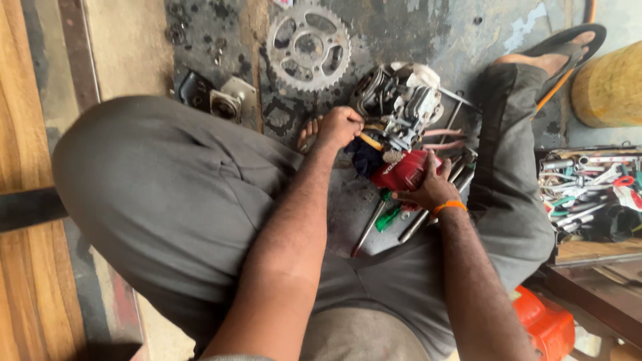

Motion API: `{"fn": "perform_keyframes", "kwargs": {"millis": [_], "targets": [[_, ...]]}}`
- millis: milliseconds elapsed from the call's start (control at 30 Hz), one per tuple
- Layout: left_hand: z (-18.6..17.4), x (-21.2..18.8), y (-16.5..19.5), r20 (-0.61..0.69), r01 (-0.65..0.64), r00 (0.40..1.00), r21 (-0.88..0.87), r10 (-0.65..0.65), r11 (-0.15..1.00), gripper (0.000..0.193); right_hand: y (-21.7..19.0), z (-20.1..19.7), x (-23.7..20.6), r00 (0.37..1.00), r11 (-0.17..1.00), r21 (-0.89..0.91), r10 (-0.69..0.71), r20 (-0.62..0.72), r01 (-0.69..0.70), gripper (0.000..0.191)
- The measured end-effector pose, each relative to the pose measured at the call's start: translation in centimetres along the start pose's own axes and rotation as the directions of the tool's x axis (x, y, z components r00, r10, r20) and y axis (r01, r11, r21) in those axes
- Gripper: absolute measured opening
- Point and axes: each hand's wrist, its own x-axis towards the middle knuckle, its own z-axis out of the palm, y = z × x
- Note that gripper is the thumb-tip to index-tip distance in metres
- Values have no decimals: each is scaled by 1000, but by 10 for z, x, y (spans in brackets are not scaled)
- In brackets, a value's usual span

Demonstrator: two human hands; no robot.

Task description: The person sits on the floor and works on a red Honda engine. They wipe the engine with a cloth, use a screwdriver to adjust internal parts, and remove and reattach the red engine cover.

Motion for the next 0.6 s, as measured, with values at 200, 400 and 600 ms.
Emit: {"fn": "perform_keyframes", "kwargs": {"millis": [200,400,600], "targets": [[0,3,6,-57,56,997,152,-47,987,16,-2,9,-3,999,997,-82,-17,-34,14,156],[-3,6,5,-43,35,999,181,-28,983,27,0,13,-12,992,996,-86,-36,-123,25,125],[-4,2,13,-81,259,966,242,-247,935,51,2,9,-28,960,998,-10,-69,-271,69,103]]}}
